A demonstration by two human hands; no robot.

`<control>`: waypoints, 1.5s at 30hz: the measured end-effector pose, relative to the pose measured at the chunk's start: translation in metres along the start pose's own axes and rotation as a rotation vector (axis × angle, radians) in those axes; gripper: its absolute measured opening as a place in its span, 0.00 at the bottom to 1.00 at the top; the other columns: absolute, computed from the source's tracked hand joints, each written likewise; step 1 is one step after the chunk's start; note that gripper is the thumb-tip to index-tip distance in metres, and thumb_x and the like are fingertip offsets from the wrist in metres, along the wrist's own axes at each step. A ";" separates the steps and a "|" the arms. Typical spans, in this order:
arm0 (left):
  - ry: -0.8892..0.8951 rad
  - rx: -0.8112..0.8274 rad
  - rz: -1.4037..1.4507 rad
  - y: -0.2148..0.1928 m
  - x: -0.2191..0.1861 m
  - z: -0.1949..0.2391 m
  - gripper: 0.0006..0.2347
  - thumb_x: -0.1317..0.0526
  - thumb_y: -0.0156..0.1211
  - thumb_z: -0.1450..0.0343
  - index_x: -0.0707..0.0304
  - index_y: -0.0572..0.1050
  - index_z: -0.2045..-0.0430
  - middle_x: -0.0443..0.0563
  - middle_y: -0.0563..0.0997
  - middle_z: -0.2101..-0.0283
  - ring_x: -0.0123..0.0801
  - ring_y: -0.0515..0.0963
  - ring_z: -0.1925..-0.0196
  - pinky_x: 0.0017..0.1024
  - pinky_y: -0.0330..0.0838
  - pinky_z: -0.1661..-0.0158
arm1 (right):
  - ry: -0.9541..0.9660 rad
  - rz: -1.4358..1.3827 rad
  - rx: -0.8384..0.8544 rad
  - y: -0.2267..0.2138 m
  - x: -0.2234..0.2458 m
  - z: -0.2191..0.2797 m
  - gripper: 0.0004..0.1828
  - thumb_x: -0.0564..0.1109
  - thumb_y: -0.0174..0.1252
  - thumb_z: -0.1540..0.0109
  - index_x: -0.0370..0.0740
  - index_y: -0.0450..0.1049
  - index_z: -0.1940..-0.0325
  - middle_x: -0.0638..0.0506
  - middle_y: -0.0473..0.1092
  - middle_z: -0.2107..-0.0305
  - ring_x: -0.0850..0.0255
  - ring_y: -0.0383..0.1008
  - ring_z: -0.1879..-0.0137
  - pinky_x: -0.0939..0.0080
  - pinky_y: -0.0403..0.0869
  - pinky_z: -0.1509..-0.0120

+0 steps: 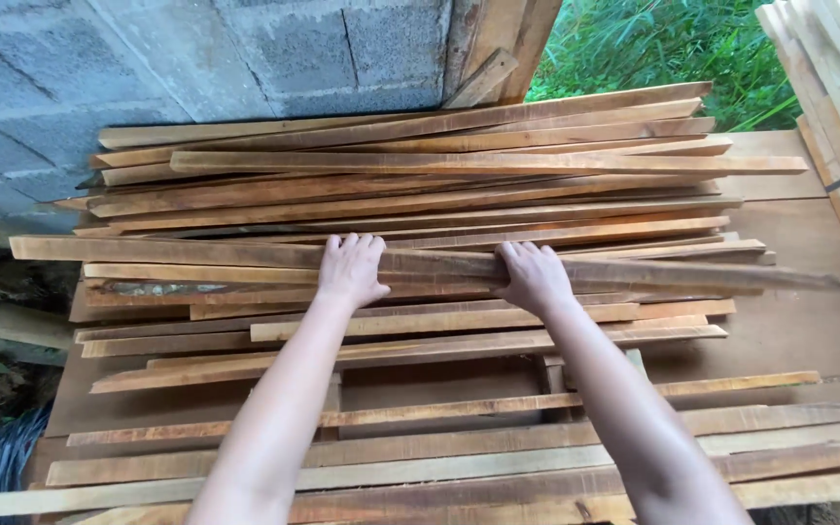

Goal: The person arranges and stacks long wooden planks on a wooden workbench. They use both hands to align the planks and organize them into a neat pile, occasionally shifting the stack to ensure stability.

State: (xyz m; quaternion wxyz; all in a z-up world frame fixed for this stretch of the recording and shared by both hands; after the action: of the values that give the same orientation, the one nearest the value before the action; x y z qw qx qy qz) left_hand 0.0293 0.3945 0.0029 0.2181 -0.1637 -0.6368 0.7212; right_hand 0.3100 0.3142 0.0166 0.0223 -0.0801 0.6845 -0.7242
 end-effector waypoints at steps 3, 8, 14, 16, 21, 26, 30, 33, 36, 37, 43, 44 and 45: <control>-0.055 0.036 0.085 -0.074 -0.007 0.031 0.39 0.27 0.68 0.46 0.61 0.74 0.54 0.53 0.80 0.57 0.38 0.78 0.53 0.41 0.65 0.49 | -0.075 -0.004 -0.131 -0.067 0.022 0.014 0.37 0.70 0.69 0.53 0.45 0.72 0.51 0.49 0.76 0.60 0.53 0.76 0.48 0.50 0.72 0.46; -0.138 -0.014 0.205 -0.152 -0.006 0.097 0.35 0.22 0.61 0.45 0.57 0.81 0.70 0.52 0.81 0.73 0.43 0.81 0.67 0.38 0.71 0.56 | 0.031 -0.028 0.028 -0.172 0.065 0.056 0.38 0.81 0.61 0.49 0.47 0.78 0.57 0.48 0.78 0.66 0.48 0.79 0.56 0.48 0.75 0.52; -0.180 -0.021 0.259 -0.207 -0.042 0.202 0.34 0.23 0.61 0.47 0.50 0.80 0.64 0.49 0.79 0.81 0.41 0.80 0.74 0.36 0.70 0.61 | 0.065 -0.189 -0.006 -0.209 0.087 0.146 0.35 0.77 0.66 0.52 0.48 0.81 0.59 0.49 0.79 0.70 0.48 0.80 0.61 0.47 0.77 0.57; -0.198 0.058 0.257 -0.191 -0.059 0.235 0.32 0.25 0.59 0.43 0.47 0.79 0.59 0.49 0.80 0.81 0.38 0.81 0.73 0.36 0.71 0.59 | 0.069 -0.240 -0.044 -0.198 0.093 0.179 0.35 0.75 0.68 0.54 0.48 0.81 0.57 0.49 0.79 0.70 0.49 0.80 0.62 0.48 0.77 0.57; -0.158 -0.099 0.471 -0.081 -0.097 0.296 0.25 0.35 0.69 0.42 0.49 0.81 0.61 0.45 0.84 0.59 0.34 0.80 0.55 0.39 0.65 0.49 | 0.015 -0.284 -0.052 -0.111 0.101 0.241 0.33 0.71 0.72 0.55 0.46 0.82 0.59 0.53 0.80 0.67 0.55 0.80 0.60 0.54 0.74 0.50; -0.192 -0.075 0.588 0.002 -0.103 0.299 0.22 0.42 0.72 0.41 0.51 0.81 0.59 0.44 0.84 0.54 0.36 0.78 0.48 0.38 0.63 0.44 | 0.037 -0.306 -0.079 -0.015 0.106 0.254 0.31 0.69 0.72 0.54 0.46 0.82 0.59 0.53 0.79 0.64 0.55 0.78 0.56 0.54 0.71 0.46; -0.211 -0.032 0.631 0.060 -0.097 0.293 0.21 0.45 0.73 0.40 0.52 0.81 0.58 0.43 0.83 0.52 0.36 0.75 0.44 0.39 0.61 0.41 | -0.025 -0.316 -0.104 0.050 0.104 0.254 0.27 0.65 0.71 0.50 0.47 0.82 0.56 0.53 0.78 0.62 0.55 0.75 0.52 0.53 0.70 0.44; -0.226 -0.019 0.622 0.080 -0.101 0.297 0.20 0.45 0.72 0.40 0.52 0.82 0.59 0.43 0.81 0.50 0.37 0.72 0.40 0.39 0.61 0.40 | -0.050 -0.346 -0.115 0.053 0.110 0.259 0.26 0.64 0.70 0.48 0.46 0.82 0.55 0.53 0.76 0.58 0.54 0.73 0.47 0.51 0.70 0.42; -0.234 -0.020 0.607 0.094 -0.101 0.301 0.20 0.44 0.70 0.38 0.53 0.81 0.59 0.45 0.79 0.49 0.39 0.70 0.38 0.41 0.60 0.39 | -0.025 -0.383 -0.115 0.059 0.109 0.265 0.24 0.63 0.68 0.46 0.46 0.83 0.55 0.52 0.74 0.56 0.52 0.71 0.45 0.50 0.70 0.40; -0.232 -0.019 0.610 0.094 -0.104 0.301 0.20 0.44 0.70 0.38 0.53 0.81 0.59 0.45 0.79 0.49 0.39 0.70 0.38 0.41 0.60 0.39 | -0.023 -0.380 -0.113 0.058 0.108 0.268 0.24 0.63 0.68 0.46 0.46 0.83 0.55 0.52 0.74 0.56 0.52 0.71 0.45 0.50 0.70 0.40; -0.266 0.146 0.554 0.084 -0.110 0.298 0.23 0.38 0.65 0.36 0.52 0.81 0.55 0.47 0.77 0.48 0.39 0.70 0.38 0.40 0.58 0.35 | 0.002 -0.348 -0.031 0.063 0.111 0.274 0.24 0.65 0.65 0.42 0.46 0.82 0.54 0.52 0.74 0.55 0.52 0.71 0.45 0.50 0.70 0.40; -0.270 0.189 0.526 0.080 -0.111 0.296 0.25 0.38 0.66 0.37 0.53 0.80 0.54 0.47 0.77 0.47 0.39 0.69 0.38 0.40 0.57 0.35 | 0.002 -0.334 -0.046 0.066 0.111 0.274 0.24 0.65 0.64 0.42 0.45 0.82 0.53 0.52 0.74 0.54 0.52 0.71 0.45 0.50 0.70 0.40; -0.275 0.232 0.498 0.076 -0.113 0.293 0.26 0.37 0.67 0.38 0.54 0.80 0.54 0.48 0.77 0.46 0.39 0.69 0.37 0.40 0.57 0.35 | 0.002 -0.321 -0.061 0.068 0.111 0.275 0.25 0.64 0.64 0.42 0.45 0.81 0.52 0.51 0.73 0.54 0.51 0.71 0.45 0.49 0.70 0.40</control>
State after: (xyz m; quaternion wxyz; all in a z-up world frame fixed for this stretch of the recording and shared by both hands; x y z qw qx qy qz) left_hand -0.0337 0.0799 -0.0372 -0.0363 -0.1895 -0.5141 0.8358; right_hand 0.2355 0.0224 -0.0280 -0.0968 -0.1886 0.6845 -0.6975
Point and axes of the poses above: each hand's wrist, its own z-axis away from the middle knuckle, its own y-axis out of the palm, x = y × z, the point moved 5 cm from there along -z, towards the middle knuckle
